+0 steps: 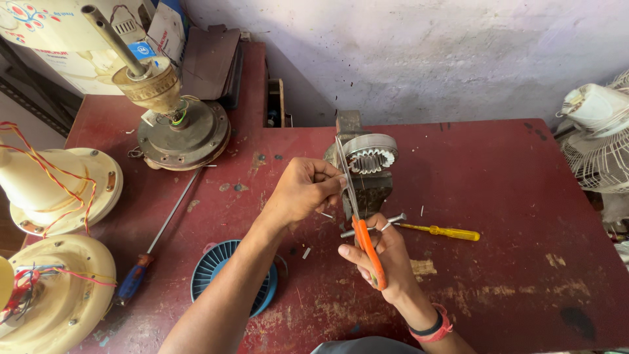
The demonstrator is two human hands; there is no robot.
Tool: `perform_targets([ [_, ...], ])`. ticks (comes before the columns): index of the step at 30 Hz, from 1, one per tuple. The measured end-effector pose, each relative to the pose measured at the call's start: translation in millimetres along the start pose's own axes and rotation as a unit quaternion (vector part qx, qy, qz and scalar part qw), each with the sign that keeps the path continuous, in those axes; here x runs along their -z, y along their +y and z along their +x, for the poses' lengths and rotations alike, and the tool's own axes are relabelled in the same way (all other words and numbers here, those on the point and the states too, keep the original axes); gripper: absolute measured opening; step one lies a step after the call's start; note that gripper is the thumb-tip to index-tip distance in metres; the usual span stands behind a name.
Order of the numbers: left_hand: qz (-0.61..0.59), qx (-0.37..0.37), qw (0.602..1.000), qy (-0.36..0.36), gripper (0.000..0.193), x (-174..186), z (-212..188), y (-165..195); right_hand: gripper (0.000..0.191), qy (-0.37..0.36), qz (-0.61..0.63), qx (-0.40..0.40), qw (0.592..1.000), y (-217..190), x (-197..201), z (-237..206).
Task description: The person uses orange-handled scissors to cut small white plastic tubes and inserts them into the slots of a motor stator held in a bench vise. The person repeatedly cuts and inserts the tubes into different slots of the stator.
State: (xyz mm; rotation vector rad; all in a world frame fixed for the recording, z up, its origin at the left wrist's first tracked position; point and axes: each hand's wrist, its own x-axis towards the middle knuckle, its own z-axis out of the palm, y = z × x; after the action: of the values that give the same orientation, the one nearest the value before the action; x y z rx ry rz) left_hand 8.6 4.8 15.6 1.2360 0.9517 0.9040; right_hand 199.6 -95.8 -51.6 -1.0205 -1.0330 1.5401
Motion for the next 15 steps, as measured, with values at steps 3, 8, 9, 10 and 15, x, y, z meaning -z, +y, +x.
perform_targets([
  [3, 0.009, 0.001, 1.000, 0.000, 0.013, -0.3, 0.7, -0.9, 0.035, 0.009, -0.004, -0.004, 1.000, 1.8, 0.2, -0.4],
  [8, 0.021, -0.001, 1.000, 0.003, 0.014, -0.5, 1.2, -1.6, 0.035, 0.019, 0.000, -0.003, 1.000, 4.4, -1.0, -1.4],
  [9, 0.024, 0.000, 1.000, 0.004, 0.014, -0.6, 1.1, -1.5, 0.035, 0.020, -0.001, -0.002, 1.000, 5.0, -1.5, -1.9],
  [10, 0.021, 0.000, 1.000, 0.002, 0.014, -0.8, 1.2, -1.3, 0.035, 0.022, -0.001, -0.001, 1.000, 5.4, -2.0, -2.2],
  [15, 0.010, 0.008, 1.000, 0.003, 0.013, -2.2, 0.7, -0.2, 0.034, 0.030, -0.014, -0.005, 0.999, 6.3, -3.2, -3.1],
])
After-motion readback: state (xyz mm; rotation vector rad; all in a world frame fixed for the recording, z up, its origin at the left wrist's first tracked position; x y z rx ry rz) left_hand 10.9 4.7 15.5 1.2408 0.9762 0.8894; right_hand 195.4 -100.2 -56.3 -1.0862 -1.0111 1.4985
